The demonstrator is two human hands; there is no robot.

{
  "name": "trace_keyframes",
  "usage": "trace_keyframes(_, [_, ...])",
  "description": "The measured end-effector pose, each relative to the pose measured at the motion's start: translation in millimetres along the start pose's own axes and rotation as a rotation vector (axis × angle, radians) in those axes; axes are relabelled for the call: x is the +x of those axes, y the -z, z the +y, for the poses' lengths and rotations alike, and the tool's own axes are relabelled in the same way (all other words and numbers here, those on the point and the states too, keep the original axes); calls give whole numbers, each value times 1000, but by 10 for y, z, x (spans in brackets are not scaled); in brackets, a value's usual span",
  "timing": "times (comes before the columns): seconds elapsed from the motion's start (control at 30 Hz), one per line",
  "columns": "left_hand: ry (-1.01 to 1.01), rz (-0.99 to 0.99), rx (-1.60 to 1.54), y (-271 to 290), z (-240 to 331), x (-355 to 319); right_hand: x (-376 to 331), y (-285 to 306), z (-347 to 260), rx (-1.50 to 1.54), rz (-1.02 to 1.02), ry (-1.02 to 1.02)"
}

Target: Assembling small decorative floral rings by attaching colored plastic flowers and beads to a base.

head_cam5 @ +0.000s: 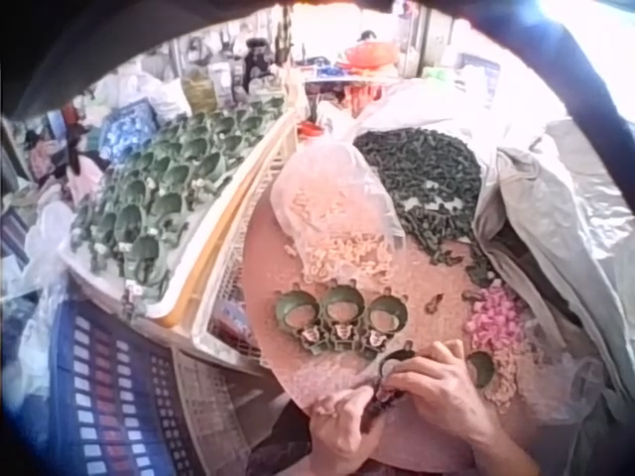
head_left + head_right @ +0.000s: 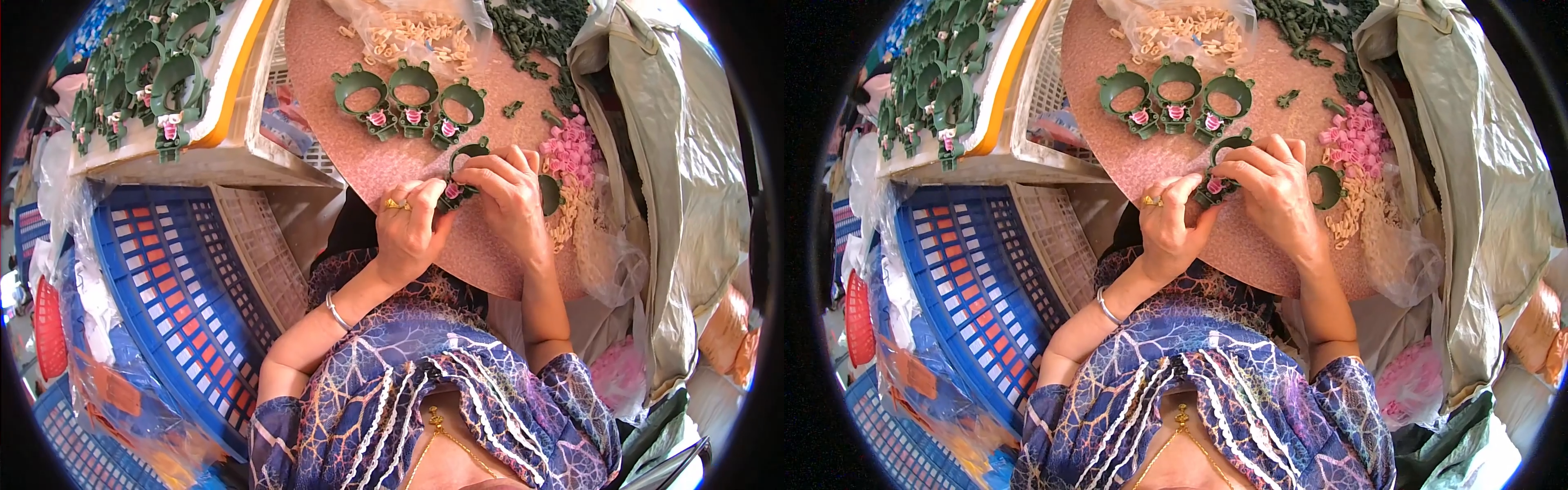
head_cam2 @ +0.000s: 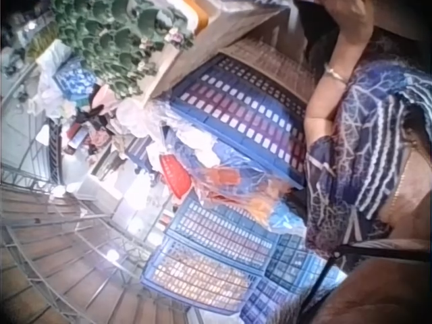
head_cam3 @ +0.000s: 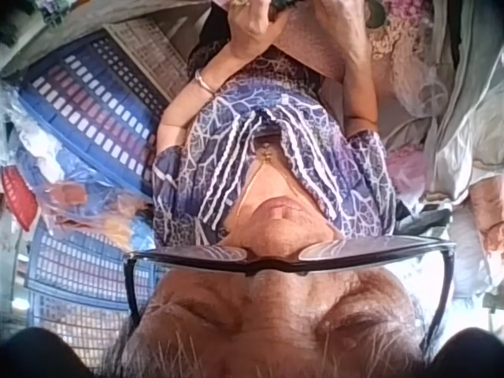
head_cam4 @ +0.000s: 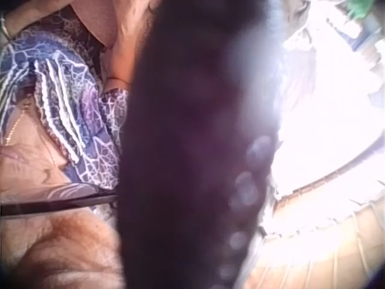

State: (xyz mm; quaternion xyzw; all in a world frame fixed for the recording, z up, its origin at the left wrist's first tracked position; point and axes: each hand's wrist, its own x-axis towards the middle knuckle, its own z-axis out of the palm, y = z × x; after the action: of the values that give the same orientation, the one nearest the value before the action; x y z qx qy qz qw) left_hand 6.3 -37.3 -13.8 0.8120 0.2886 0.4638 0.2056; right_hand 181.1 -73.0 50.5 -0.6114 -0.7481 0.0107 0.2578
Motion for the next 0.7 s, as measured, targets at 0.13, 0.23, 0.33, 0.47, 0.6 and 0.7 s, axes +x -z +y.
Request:
trace_keyframes(0.13, [-24, 24, -23, 9, 10, 2, -10, -28, -25, 63, 3, -22])
trace_keyframes(0.23, [-18, 41, -37, -3, -2, -13, 2, -5, -41, 117, -9, -54])
trace_keyframes(0.33, [-23, 39, -43, -4, -9, -12, 18, 15, -53, 157, 2, -67])
trace_keyframes(0.47, [-29, 51, -38, -1, -3, -7, -3, -36, -11, 130, 56, -41])
trace_keyframes(0.6, [-30, 49, -38, -1, -1, 1, -18, -53, -11, 189, 107, -93])
trace_keyframes(0.7, [-33, 59, -36, -11, -7, -3, -11, -64, 0, 143, 96, -59])
